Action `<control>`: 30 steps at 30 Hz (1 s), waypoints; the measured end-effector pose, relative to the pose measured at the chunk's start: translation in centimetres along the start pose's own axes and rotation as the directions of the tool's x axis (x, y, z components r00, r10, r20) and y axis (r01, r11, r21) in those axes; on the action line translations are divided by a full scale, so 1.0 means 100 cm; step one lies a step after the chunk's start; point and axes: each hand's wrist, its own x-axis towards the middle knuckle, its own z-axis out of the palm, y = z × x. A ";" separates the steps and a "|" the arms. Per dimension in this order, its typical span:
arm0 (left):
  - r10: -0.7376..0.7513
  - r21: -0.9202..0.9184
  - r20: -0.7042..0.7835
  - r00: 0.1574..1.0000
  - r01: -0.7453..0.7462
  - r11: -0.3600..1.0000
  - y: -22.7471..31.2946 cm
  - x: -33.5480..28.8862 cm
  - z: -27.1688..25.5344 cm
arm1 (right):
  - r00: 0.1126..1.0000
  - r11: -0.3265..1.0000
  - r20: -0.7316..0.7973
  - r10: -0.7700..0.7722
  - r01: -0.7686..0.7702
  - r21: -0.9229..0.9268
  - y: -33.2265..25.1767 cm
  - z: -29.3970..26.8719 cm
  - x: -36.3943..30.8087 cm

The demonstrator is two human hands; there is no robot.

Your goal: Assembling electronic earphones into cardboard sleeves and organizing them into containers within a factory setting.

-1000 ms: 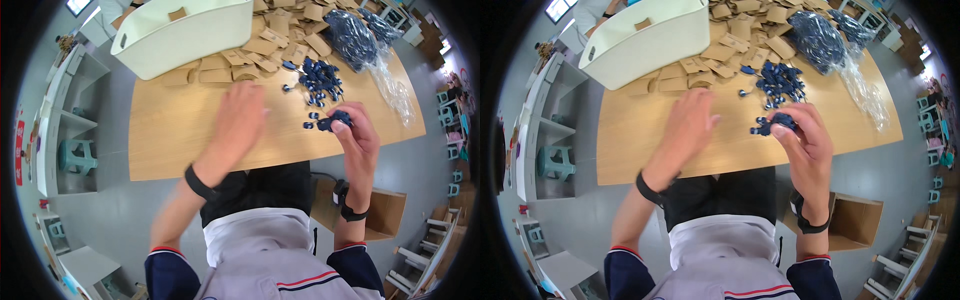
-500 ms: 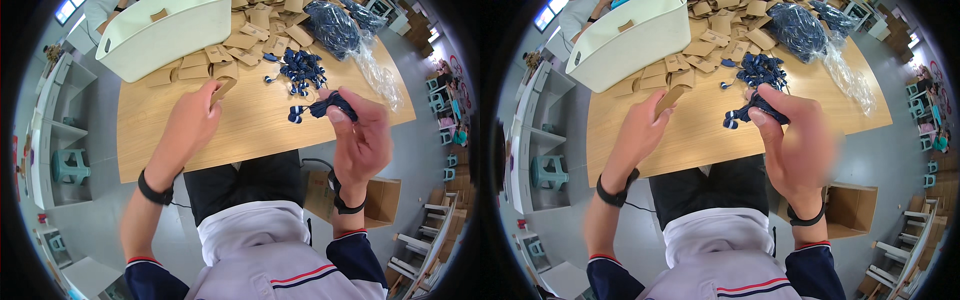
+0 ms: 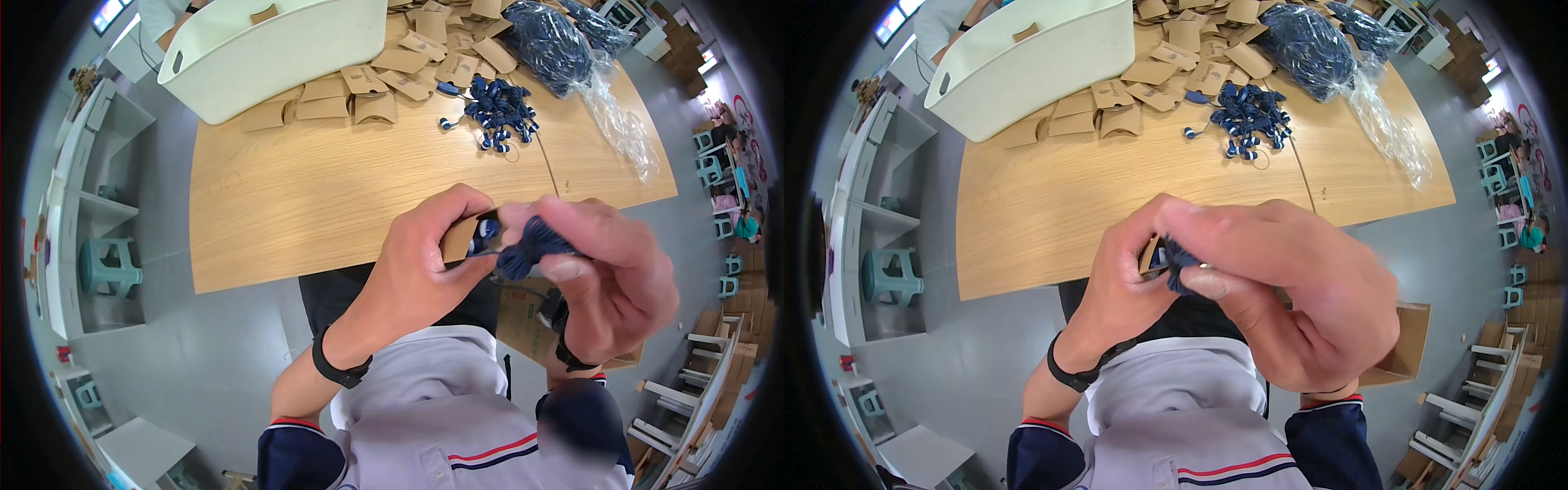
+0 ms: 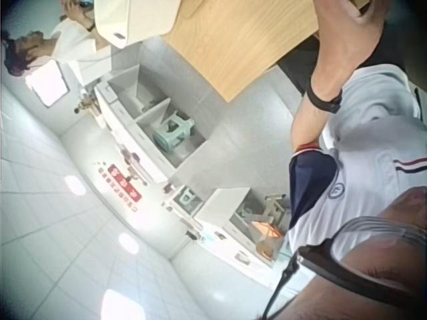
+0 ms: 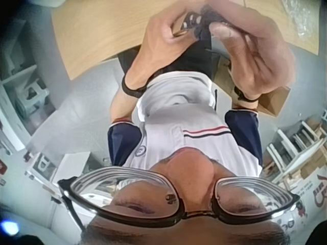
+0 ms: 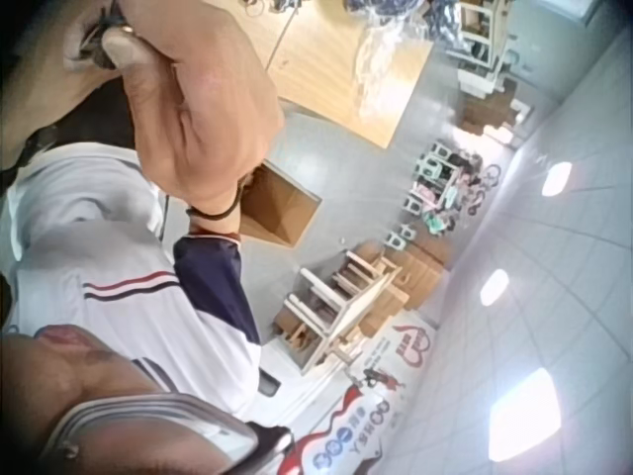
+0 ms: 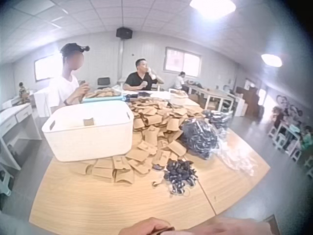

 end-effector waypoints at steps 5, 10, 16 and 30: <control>0.016 -0.124 0.128 0.992 0.000 0.992 0.004 -0.007 -0.004 | 0.993 0.990 0.083 0.081 -0.089 0.106 0.007 -0.001 0.005; 0.113 -0.233 0.169 0.979 -0.071 0.970 -0.005 -0.013 -0.004 | 0.946 0.988 0.294 0.137 -0.150 0.024 0.021 0.000 0.000; -0.241 -0.505 0.396 0.886 0.429 0.749 -0.023 -0.017 -0.015 | 0.934 0.938 0.350 0.075 0.053 -0.342 0.030 0.013 -0.008; -0.202 -0.120 0.434 0.878 0.279 0.953 -0.074 -0.012 -0.030 | 0.804 0.949 0.507 0.313 -0.247 -0.195 0.053 0.033 -0.018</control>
